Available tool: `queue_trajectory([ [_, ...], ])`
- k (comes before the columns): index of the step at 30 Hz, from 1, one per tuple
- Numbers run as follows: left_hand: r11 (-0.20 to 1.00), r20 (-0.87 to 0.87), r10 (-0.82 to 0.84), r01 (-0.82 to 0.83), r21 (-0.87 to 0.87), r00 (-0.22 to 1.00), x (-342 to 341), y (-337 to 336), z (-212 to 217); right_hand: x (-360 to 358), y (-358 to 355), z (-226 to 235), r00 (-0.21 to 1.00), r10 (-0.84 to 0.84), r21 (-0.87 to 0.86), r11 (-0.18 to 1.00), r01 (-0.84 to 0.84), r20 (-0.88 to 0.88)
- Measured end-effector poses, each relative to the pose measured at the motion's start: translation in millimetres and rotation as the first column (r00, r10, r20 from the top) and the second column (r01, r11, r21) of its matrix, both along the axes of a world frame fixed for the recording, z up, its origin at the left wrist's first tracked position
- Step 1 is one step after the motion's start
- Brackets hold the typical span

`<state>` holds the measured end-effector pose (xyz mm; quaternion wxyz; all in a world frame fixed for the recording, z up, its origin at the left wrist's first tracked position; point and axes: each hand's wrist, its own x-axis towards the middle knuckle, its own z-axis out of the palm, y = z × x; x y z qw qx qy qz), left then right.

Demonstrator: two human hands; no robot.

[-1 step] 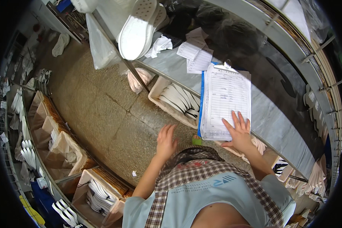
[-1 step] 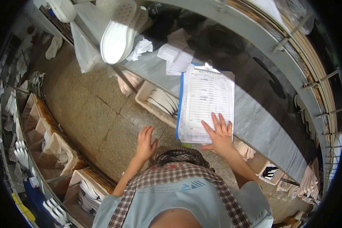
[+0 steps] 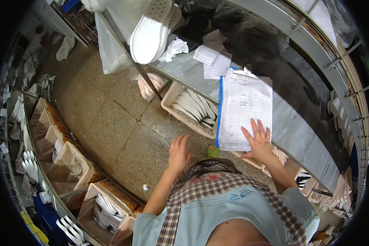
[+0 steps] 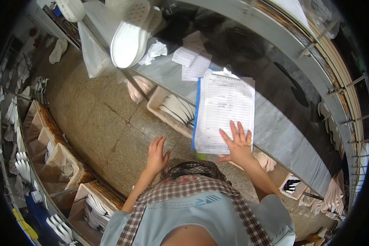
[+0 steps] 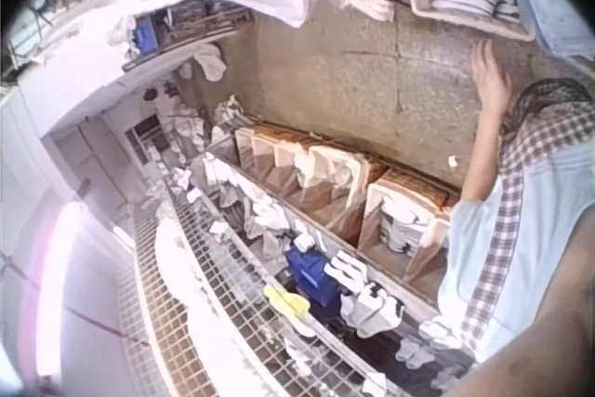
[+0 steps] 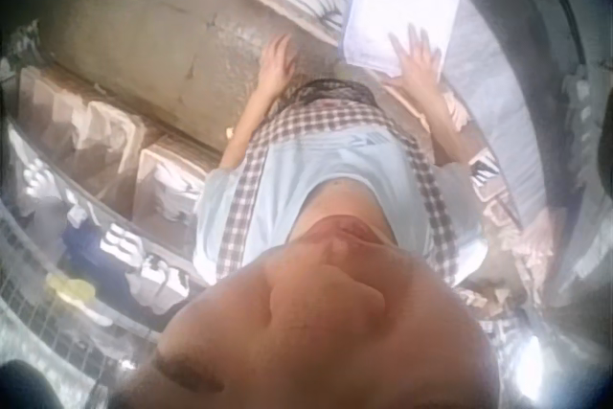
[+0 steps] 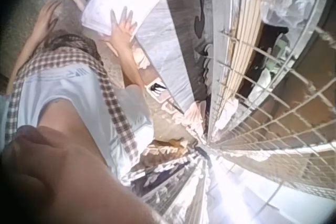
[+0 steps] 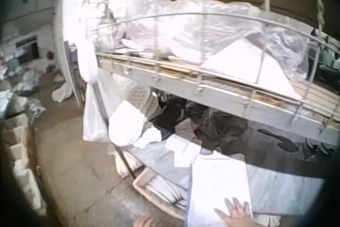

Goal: The person picks up white slippers from a shelf, aligns them, and stacks them into a bin. They repeat this process multiple times, occasionally turning the slippers over to check the soles before placing them in the bin.

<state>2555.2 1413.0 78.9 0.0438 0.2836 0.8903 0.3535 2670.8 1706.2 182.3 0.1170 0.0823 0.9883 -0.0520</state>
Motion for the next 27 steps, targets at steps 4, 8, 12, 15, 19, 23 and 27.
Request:
queue_trajectory([
  [4,0.999,0.036,-0.004,0.006,-0.053,0.999,-4,-56,-10,1,-7,-14,0.992,-0.103,0.133,0.987,0.093,0.072],
  [8,0.996,0.104,-0.003,0.013,-0.091,0.995,-9,-117,-22,6,-3,-27,0.941,-0.335,0.158,0.932,0.325,0.039],
  [12,0.993,0.128,-0.015,0.03,-0.116,0.992,-16,-168,-37,-25,16,-20,0.934,-0.304,0.001,0.951,0.31,-0.19],
  [15,0.99,0.101,0.021,-0.007,-0.14,0.995,-22,-203,-47,-58,11,-1,0.945,-0.319,0.206,0.923,0.327,-0.071],
  [19,0.985,0.293,0.11,-0.065,-0.159,0.95,-35,-256,-56,-139,-54,19,0.778,-0.009,0.057,0.997,0.057,-0.628],
  [23,0.949,0.3,0.279,-0.214,-0.234,0.912,-75,-311,-60,-258,-190,-11,0.748,0.008,-0.333,0.892,-0.305,-0.663],
  [27,0.884,0.135,0.45,-0.419,-0.205,0.883,-144,-379,-60,-369,-317,-44,0.831,0.224,-0.45,0.754,-0.479,-0.509],
])
